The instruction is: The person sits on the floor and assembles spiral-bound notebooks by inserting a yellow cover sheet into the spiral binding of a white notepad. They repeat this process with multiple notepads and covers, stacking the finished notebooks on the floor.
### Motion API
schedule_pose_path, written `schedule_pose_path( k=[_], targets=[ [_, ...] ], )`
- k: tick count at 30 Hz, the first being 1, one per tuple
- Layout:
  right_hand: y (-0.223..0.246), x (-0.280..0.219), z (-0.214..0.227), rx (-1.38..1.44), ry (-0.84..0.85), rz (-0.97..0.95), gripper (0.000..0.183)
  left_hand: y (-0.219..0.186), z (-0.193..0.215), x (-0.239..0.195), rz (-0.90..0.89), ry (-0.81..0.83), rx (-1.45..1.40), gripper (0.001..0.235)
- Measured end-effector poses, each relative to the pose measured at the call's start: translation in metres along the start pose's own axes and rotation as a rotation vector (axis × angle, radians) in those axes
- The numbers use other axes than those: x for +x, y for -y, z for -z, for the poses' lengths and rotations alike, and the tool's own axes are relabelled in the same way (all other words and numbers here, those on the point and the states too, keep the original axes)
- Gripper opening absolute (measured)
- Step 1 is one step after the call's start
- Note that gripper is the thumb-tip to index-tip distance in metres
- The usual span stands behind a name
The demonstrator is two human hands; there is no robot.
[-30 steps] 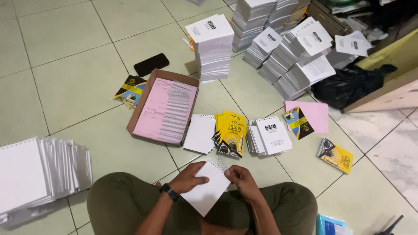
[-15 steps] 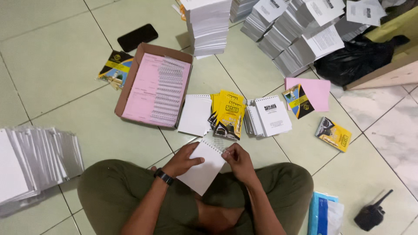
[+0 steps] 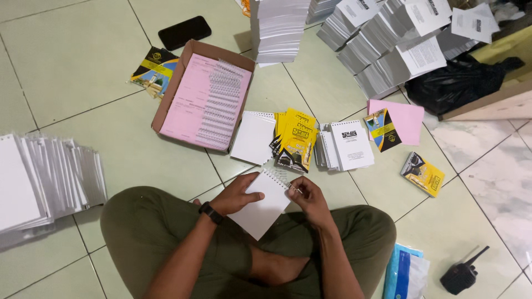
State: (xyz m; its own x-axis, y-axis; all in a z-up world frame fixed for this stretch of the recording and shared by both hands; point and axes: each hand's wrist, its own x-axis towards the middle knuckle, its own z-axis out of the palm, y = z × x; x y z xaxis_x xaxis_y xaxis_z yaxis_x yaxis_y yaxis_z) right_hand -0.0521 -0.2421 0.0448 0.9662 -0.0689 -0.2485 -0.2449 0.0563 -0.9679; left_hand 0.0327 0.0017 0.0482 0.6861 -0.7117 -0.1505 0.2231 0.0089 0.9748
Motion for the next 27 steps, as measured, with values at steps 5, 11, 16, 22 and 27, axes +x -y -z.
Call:
schedule_pose_path(
  k=[5, 11, 16, 22, 27],
  targets=[
    [-0.002, 0.001, -0.003, 0.015, -0.003, -0.024, 0.015, -0.023, -0.006, -0.005, -0.016, 0.019, 0.041, 0.03],
    [0.007, -0.003, -0.001, -0.038, -0.003, -0.032, 0.018, -0.028, -0.01, -0.008, -0.011, 0.031, 0.011, 0.028],
    [0.005, -0.011, -0.009, -0.193, -0.045, 0.055, 0.016, -0.014, -0.005, -0.011, -0.028, 0.019, 0.068, 0.031],
    [0.026, -0.008, -0.017, -0.158, 0.022, 0.02, 0.013, -0.005, -0.008, -0.017, -0.079, 0.018, 0.039, 0.031],
    [0.025, -0.006, -0.02, -0.262, 0.019, 0.087, 0.018, 0.015, -0.006, -0.014, -0.055, 0.017, 0.018, 0.034]
  ],
)
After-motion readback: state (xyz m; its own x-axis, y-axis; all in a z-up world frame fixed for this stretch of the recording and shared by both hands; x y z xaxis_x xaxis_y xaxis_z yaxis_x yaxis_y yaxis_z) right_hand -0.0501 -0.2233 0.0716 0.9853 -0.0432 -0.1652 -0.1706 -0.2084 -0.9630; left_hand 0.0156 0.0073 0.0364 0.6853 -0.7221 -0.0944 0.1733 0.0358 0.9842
